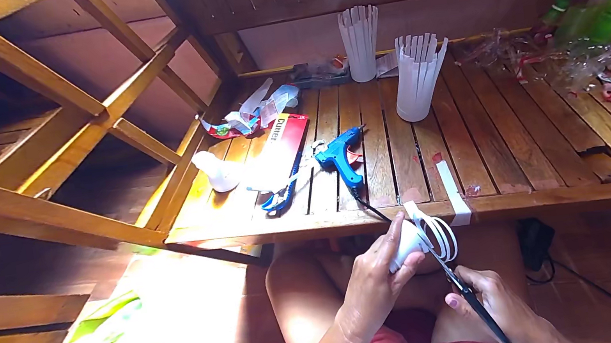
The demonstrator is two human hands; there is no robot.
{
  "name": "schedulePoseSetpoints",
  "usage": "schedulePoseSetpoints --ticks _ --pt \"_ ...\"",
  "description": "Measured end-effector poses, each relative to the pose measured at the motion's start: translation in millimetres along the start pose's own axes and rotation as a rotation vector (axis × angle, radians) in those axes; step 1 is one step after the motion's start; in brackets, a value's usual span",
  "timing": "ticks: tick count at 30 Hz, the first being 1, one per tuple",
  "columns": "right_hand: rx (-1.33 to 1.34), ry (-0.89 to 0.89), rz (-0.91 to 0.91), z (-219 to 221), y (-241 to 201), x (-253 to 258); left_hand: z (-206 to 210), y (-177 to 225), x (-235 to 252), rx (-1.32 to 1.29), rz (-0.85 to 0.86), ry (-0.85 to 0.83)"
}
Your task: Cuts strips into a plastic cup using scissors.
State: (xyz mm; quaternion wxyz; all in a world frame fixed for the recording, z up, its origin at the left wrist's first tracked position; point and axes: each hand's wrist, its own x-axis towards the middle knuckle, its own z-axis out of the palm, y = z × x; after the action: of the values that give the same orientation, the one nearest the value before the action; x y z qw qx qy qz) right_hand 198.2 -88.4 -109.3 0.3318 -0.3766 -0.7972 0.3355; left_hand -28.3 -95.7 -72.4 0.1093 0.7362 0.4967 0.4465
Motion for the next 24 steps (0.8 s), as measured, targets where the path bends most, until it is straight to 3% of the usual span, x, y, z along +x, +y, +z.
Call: schedulePoseSetpoints --ticks 16,21,24 --pt "0.002 0.058 -0.048 3 0 -4 -1 1 1 -0.023 0.022 0.004" --pt "0.027 0.087 -0.077 4 4 -5 0 12 -1 -0.505 -0.286 -0.007" --pt "0.021 0.067 -0.074 3 4 -6 0 18 -1 -0.544 -0.336 0.024"
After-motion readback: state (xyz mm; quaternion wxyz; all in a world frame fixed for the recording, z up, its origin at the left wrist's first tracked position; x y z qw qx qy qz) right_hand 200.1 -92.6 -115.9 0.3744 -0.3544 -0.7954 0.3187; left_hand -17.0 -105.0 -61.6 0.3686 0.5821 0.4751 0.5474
